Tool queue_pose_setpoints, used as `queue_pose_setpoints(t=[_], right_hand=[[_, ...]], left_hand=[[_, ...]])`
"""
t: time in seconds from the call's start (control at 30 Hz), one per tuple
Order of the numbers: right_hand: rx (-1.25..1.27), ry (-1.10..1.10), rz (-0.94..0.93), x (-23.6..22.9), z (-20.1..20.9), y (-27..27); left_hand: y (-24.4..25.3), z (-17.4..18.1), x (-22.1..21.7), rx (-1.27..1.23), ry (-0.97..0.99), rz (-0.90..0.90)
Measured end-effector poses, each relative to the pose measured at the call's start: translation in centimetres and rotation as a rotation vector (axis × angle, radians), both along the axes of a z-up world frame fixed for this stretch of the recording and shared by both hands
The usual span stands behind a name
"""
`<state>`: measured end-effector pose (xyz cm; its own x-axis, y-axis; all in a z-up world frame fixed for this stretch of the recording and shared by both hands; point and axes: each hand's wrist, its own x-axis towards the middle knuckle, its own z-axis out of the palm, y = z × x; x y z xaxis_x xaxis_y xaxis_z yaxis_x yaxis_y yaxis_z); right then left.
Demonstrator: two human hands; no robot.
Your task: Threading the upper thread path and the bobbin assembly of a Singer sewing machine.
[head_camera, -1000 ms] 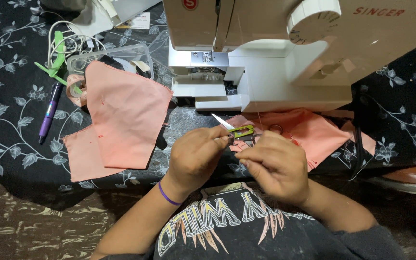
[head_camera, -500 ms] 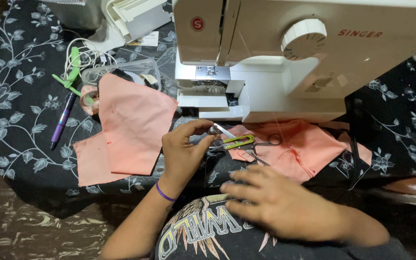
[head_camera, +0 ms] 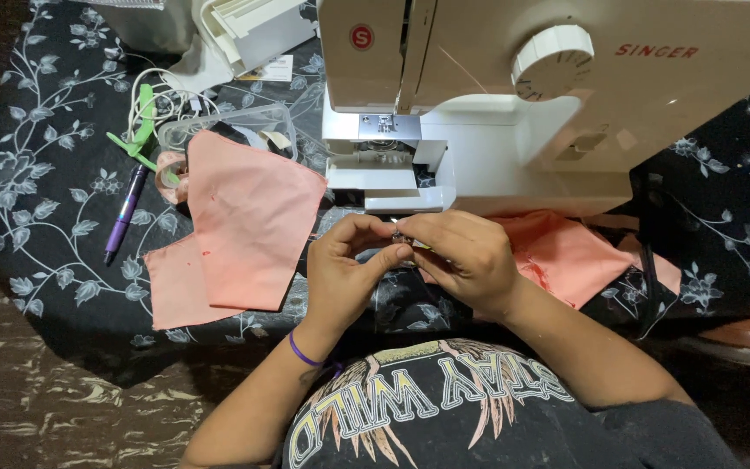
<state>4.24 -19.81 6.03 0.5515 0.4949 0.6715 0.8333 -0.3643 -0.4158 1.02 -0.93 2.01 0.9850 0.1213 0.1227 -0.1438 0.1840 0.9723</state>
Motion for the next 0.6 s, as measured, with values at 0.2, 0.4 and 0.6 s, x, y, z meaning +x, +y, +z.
queue_pose_setpoints(t=[0.2, 0.4, 0.6], right_hand=[[-0.061, -0.029, -0.037, 1.4, -1.6, 0.4], [-0.146, -0.077, -0.072, 3.5, -2.3, 0.1], [-0.137, -0.117, -0.145, 5.3, -0.7, 0.6]], left_hand=[[0.8, 1.2, 0.8, 0.404, -0.128, 0.057], [1.4, 1.2, 3.2, 0.761, -0.269, 0.068], [2.1, 2.6, 5.8, 0.787, -0.223, -0.042]])
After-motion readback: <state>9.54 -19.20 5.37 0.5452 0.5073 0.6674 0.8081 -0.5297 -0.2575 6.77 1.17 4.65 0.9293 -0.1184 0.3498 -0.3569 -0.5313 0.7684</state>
